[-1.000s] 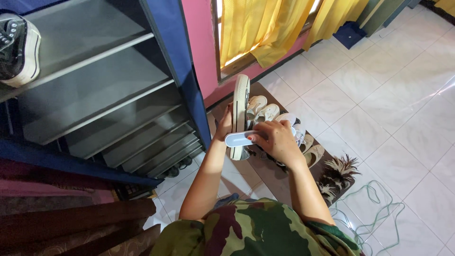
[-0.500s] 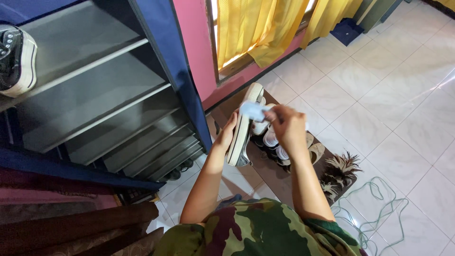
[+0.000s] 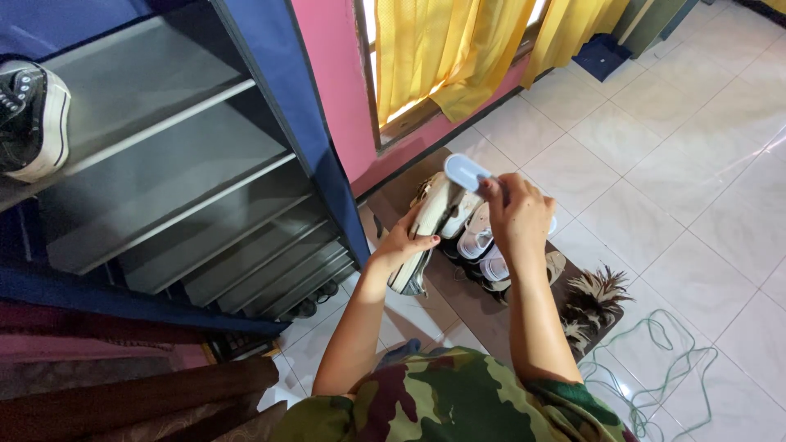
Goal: The person uses a brush to clean several pairs of shoes on a low table, including black and white sneakers. The person brushes the uppers and soles, then places the cleaned shoes on a nearby shoe rack.
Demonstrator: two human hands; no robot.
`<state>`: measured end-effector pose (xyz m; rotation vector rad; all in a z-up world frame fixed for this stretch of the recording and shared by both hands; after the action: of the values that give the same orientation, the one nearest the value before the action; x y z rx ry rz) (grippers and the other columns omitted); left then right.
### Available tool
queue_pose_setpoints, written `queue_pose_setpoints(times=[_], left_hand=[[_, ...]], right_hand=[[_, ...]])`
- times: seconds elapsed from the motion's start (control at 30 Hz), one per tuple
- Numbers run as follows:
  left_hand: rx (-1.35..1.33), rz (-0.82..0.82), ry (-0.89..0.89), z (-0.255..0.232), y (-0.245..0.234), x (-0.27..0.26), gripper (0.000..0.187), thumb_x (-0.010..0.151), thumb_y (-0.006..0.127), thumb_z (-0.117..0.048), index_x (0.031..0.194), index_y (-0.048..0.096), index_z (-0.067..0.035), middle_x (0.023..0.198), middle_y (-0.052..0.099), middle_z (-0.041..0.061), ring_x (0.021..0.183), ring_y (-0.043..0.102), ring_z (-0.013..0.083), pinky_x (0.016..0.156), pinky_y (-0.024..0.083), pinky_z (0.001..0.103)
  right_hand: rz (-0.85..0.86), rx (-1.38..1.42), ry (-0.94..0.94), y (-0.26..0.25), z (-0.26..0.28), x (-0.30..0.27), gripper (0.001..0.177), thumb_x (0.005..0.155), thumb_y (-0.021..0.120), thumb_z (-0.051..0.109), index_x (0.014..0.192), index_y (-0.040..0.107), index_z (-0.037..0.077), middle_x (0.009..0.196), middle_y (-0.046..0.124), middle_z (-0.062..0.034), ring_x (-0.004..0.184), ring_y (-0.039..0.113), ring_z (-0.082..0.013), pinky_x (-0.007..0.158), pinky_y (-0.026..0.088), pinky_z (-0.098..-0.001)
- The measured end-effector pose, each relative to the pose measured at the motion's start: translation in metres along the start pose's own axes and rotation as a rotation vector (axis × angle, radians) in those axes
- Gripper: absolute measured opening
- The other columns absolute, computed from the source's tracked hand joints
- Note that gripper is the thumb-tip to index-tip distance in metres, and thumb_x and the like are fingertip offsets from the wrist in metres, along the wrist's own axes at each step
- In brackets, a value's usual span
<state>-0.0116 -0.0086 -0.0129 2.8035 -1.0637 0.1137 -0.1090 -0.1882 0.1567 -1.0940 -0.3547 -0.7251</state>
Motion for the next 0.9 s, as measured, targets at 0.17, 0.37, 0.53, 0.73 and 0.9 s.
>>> queue_pose_setpoints(times=[0.17, 0.37, 0.53, 0.73, 0.9], left_hand=[[0.072, -0.054, -0.066, 0.025, -0.003, 0.009, 0.086, 0.075, 0.084, -0.012, 0.151, 0.045, -0.002, 0.141, 0.06, 0.015, 0.133, 0.055, 0.0229, 0.11, 0.044, 0.035], [-0.006, 0.044, 0.063, 0.0, -0.016, 0.003, 0.089, 0.071, 0.077, -0.007, 0.153, 0.043, -0.001, 0.142, 0.059, 0.011, 0.132, 0.054, 0.021, 0.111, 0.041, 0.032], [-0.397, 0.105, -0.033, 0.034, -0.024, 0.002, 0.075, 0.075, 0.074, -0.009, 0.146, 0.054, 0.005, 0.129, 0.066, 0.012, 0.12, 0.059, 0.0213, 0.106, 0.044, 0.032], [-0.646, -0.049, -0.156, 0.042, -0.02, 0.01, 0.065, 0.076, 0.071, -0.014, 0.138, 0.055, -0.002, 0.112, 0.066, 0.007, 0.105, 0.062, 0.0204, 0.094, 0.049, 0.035], [-0.689, -0.088, -0.139, 0.081, -0.033, 0.02, 0.058, 0.085, 0.07, -0.015, 0.138, 0.054, 0.001, 0.116, 0.065, 0.012, 0.106, 0.064, 0.0245, 0.092, 0.053, 0.039]], right_hand=[[0.145, 0.095, -0.095, 0.001, 0.028, -0.016, 0.031, 0.101, 0.065, 0.04, 0.097, 0.074, 0.01, 0.079, 0.072, -0.0071, 0.073, 0.067, -0.0277, 0.078, 0.04, -0.0431], [0.174, 0.133, 0.046, -0.001, -0.003, 0.002, 0.031, 0.1, 0.066, 0.038, 0.097, 0.075, 0.008, 0.075, 0.072, -0.0075, 0.066, 0.065, -0.0264, 0.079, 0.041, -0.0428], [0.159, 0.08, 0.137, 0.006, -0.007, -0.004, 0.03, 0.104, 0.063, 0.035, 0.101, 0.072, 0.007, 0.076, 0.071, -0.0101, 0.069, 0.065, -0.0281, 0.082, 0.042, -0.041], [0.013, 0.201, 0.027, 0.007, 0.02, -0.011, 0.027, 0.103, 0.068, 0.032, 0.106, 0.07, 0.005, 0.086, 0.072, -0.0121, 0.079, 0.065, -0.0304, 0.084, 0.042, -0.0426], [0.091, 0.252, -0.117, 0.014, 0.024, -0.01, 0.029, 0.098, 0.067, 0.034, 0.104, 0.07, 0.005, 0.086, 0.072, -0.0131, 0.075, 0.067, -0.032, 0.075, 0.044, -0.0435]])
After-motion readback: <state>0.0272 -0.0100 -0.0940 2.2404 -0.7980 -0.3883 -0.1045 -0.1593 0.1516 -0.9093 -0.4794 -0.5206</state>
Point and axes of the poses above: each hand's wrist, its own x-axis towards the middle knuckle, its own y-axis out of the palm, z = x × y, the point moved 3 cm from there along x, towards the middle knuckle
